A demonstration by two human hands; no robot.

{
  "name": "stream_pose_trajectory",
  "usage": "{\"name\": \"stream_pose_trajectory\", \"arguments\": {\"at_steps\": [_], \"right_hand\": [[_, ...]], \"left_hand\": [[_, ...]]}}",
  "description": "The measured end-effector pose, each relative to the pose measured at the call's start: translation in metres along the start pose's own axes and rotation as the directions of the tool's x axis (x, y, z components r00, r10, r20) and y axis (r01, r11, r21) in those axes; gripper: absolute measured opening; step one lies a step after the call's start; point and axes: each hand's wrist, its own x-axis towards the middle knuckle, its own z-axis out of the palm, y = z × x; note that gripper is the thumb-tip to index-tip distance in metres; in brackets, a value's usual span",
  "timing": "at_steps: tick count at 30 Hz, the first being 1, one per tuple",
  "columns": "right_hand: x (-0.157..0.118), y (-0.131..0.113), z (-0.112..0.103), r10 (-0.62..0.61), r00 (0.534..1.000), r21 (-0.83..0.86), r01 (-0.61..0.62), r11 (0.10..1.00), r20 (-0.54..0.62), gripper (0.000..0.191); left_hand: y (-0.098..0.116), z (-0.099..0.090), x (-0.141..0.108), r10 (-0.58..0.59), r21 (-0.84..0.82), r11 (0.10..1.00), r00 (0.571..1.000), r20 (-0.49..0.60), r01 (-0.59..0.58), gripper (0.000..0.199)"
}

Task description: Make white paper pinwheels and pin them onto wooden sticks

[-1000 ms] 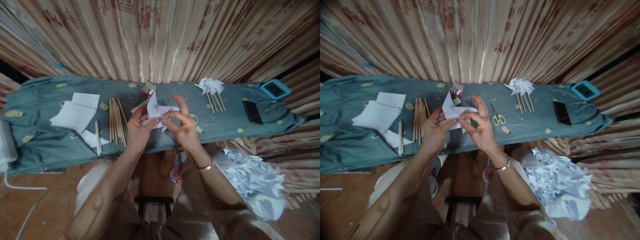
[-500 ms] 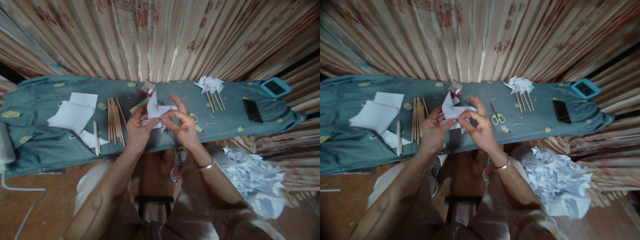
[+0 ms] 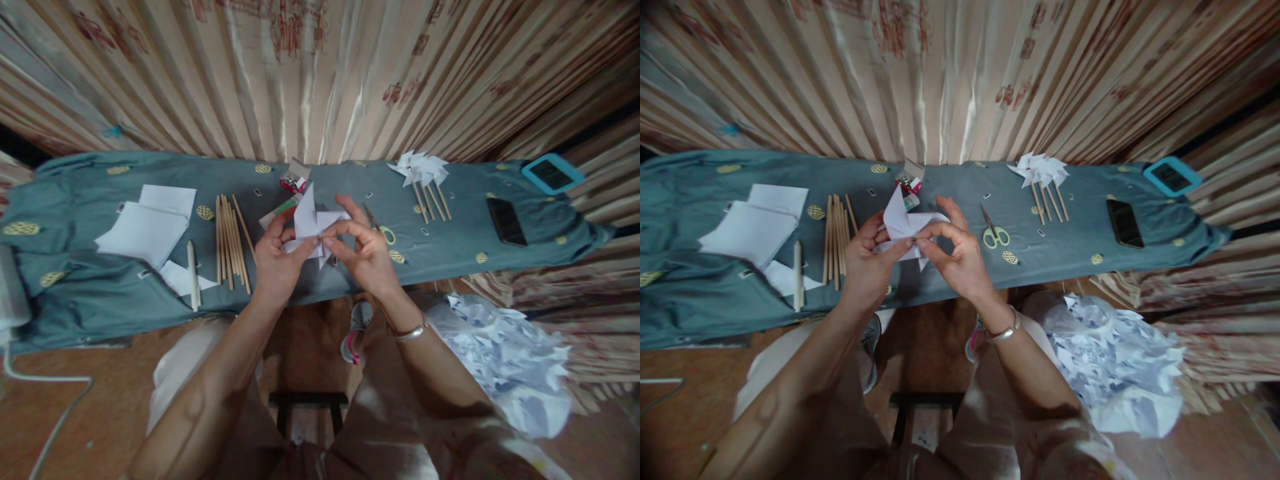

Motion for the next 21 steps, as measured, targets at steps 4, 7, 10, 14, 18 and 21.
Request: {"name": "stream_pose_trajectory", "arguments": {"at_steps": [4,7,10,14,18,21], "right_hand": [[0.0,0.001,0.0,0.016,1.0,0.012,-0.016,1.0,0.0,0.019],[0.0,0.003,0.0,0.022,1.0,0.016,-0.022,1.0,0.013,0.021],[0.0,0.004,0.001,0.025,0.999,0.028,-0.026,0.999,0.022,0.021],[0.0,0.003,0.001,0.009,1.0,0.039,-0.009,0.999,0.01,0.021],[0.002,0.0,-0.006,-0.002,1.0,0.022,0.002,1.0,-0.009,0.018],[0.007,0.009,-0.017,0.011,0.998,0.032,-0.009,0.999,-0.059,0.014]], "left_hand": [[-0.001,0.0,0.0,-0.002,0.005,1.0,1.0,0.004,0.002,0.055],[-0.001,0.0,0.001,0.001,-0.003,1.0,1.0,0.004,-0.001,0.055],[-0.001,0.0,0.001,-0.003,-0.018,1.0,1.0,0.0,0.003,0.055],[-0.003,0.001,0.001,-0.035,-0.052,0.998,0.999,-0.004,0.035,0.054],[-0.005,0.0,0.004,-0.051,-0.106,0.993,0.998,-0.04,0.047,0.048],[-0.006,-0.002,0.009,-0.058,-0.138,0.989,0.996,-0.075,0.047,0.046]]}}
